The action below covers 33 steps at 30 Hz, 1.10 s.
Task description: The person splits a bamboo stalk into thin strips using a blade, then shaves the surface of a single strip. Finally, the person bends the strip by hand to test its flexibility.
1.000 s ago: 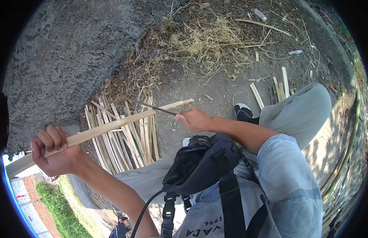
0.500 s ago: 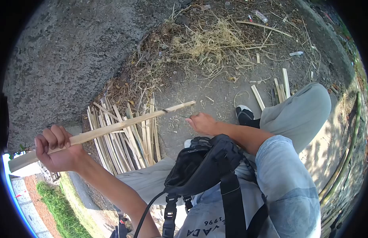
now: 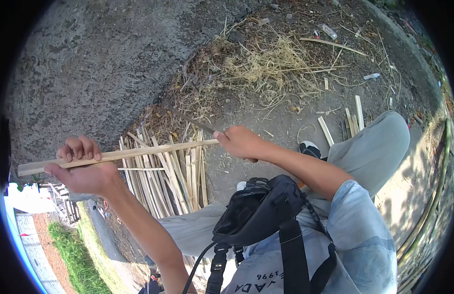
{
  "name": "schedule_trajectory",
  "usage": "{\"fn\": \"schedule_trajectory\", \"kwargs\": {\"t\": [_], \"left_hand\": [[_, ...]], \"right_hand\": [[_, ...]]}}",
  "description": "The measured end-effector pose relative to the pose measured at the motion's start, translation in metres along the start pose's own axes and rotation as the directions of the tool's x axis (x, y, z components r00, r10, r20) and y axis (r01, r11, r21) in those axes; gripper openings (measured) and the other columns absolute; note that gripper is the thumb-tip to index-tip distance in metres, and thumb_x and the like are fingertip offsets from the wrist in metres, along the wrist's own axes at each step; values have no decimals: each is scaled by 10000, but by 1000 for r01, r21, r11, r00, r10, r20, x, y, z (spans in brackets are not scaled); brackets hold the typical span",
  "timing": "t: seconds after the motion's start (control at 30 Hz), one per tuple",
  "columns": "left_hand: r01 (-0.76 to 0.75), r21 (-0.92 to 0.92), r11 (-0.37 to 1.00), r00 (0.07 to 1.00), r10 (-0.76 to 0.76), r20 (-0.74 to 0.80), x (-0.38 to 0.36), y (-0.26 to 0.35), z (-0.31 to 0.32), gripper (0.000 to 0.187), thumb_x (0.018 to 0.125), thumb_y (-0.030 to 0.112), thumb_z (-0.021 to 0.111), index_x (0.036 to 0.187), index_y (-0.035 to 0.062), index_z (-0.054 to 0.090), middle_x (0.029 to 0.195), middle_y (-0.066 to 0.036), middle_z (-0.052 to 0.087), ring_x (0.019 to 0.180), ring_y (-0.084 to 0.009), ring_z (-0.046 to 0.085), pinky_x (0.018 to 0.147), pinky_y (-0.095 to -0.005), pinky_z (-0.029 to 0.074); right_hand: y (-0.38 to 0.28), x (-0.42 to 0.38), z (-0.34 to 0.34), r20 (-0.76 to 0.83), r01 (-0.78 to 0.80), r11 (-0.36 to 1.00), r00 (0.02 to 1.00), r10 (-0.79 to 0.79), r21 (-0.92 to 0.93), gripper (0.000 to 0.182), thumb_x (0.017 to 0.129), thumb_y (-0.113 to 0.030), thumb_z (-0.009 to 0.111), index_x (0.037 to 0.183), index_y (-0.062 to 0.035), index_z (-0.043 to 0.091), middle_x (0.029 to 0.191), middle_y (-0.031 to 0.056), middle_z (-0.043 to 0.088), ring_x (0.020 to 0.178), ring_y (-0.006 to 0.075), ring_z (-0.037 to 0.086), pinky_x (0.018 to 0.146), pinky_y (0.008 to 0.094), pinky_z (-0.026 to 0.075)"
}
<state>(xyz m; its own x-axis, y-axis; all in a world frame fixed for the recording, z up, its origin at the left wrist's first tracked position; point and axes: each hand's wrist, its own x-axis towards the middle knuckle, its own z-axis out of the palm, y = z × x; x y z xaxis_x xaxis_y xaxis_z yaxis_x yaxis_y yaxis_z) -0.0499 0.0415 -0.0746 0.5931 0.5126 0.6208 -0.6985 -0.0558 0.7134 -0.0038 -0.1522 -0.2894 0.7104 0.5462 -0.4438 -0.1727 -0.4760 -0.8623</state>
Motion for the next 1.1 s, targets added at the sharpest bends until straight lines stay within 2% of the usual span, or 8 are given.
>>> {"fn": "schedule_trajectory", "kwargs": {"t": [0.1, 0.3, 0.47, 0.57, 0.63, 0.73, 0.97, 1.1], "left_hand": [[-38, 103, 994, 998, 43, -48, 8, -11, 25, 566, 950, 642, 437, 744, 115, 414, 634, -46, 379, 472, -139, 375, 368, -237, 319], [-10, 199, 980, 1000, 13, -11, 4, -18, 45, 555, 952, 659, 408, 830, 118, 416, 522, 21, 291, 386, -82, 257, 355, -236, 204], [-46, 243, 969, 995, 66, -75, -3, -17, 53, 557, 965, 662, 371, 804, 129, 385, 483, 42, 241, 359, -58, 192, 341, -234, 145], [-93, 217, 972, 995, 96, -4, -12, -12, 47, 566, 962, 670, 368, 775, 135, 375, 470, 39, 246, 346, -57, 184, 330, -231, 144], [-91, 201, 975, 996, 93, 1, -17, -10, 49, 569, 961, 670, 366, 756, 140, 365, 463, 37, 248, 338, -57, 180, 322, -227, 144], [-93, 195, 976, 995, 96, -5, -18, -11, 50, 573, 963, 670, 359, 740, 143, 354, 457, 35, 248, 332, -55, 183, 313, -224, 154], [-82, 147, 986, 997, 80, 20, -21, -5, 40, 556, 978, 646, 357, 729, 149, 375, 454, 34, 252, 328, -58, 177, 311, -230, 141], [-53, 134, 990, 996, 62, -59, -22, -2, 29, 566, 937, 672, 435, 740, 142, 464, 478, 30, 247, 372, -83, 149, 366, -247, 119]], "right_hand": [[-20, -18, -14, -26, 342, 931, 937, -348, -124, 548, 1029, -407, 395, 860, 13, 703, 525, 166, 504, 536, 312, 593, 604, 487, 460], [-37, -48, -14, -77, 407, 895, 902, -425, -184, 543, 1025, -396, 422, 851, 42, 692, 578, 223, 570, 607, 385, 624, 654, 532, 471], [82, 14, 21, -121, 220, 890, 950, -289, -398, 587, 1033, -357, 376, 790, 102, 652, 684, 322, 605, 749, 479, 640, 759, 552, 507], [43, -4, -8, 91, -55, 979, 993, 74, -196, 590, 1026, -371, 409, 749, 102, 629, 704, 319, 612, 750, 466, 642, 718, 533, 513], [24, -15, -8, -7, 246, 917, 965, -261, -314, 592, 1031, -384, 393, 776, 97, 629, 684, 307, 607, 738, 464, 639, 725, 533, 511], [-21, -46, -13, -1, 406, 886, 909, -416, -226, 603, 1033, -396, 378, 799, 102, 623, 675, 302, 604, 746, 471, 634, 741, 544, 502], [159, 52, 14, 109, 218, 844, 976, -189, -491, 518, 1023, -367, 388, 930, 52, 679, 916, 339, 636, 942, 494, 623, 827, 550, 501], [73, 28, -3, 55, 240, 845, 968, -244, -479, 538, 1024, -395, 383, 907, 40, 677, 868, 334, 636, 907, 493, 627, 820, 548, 505]]}}
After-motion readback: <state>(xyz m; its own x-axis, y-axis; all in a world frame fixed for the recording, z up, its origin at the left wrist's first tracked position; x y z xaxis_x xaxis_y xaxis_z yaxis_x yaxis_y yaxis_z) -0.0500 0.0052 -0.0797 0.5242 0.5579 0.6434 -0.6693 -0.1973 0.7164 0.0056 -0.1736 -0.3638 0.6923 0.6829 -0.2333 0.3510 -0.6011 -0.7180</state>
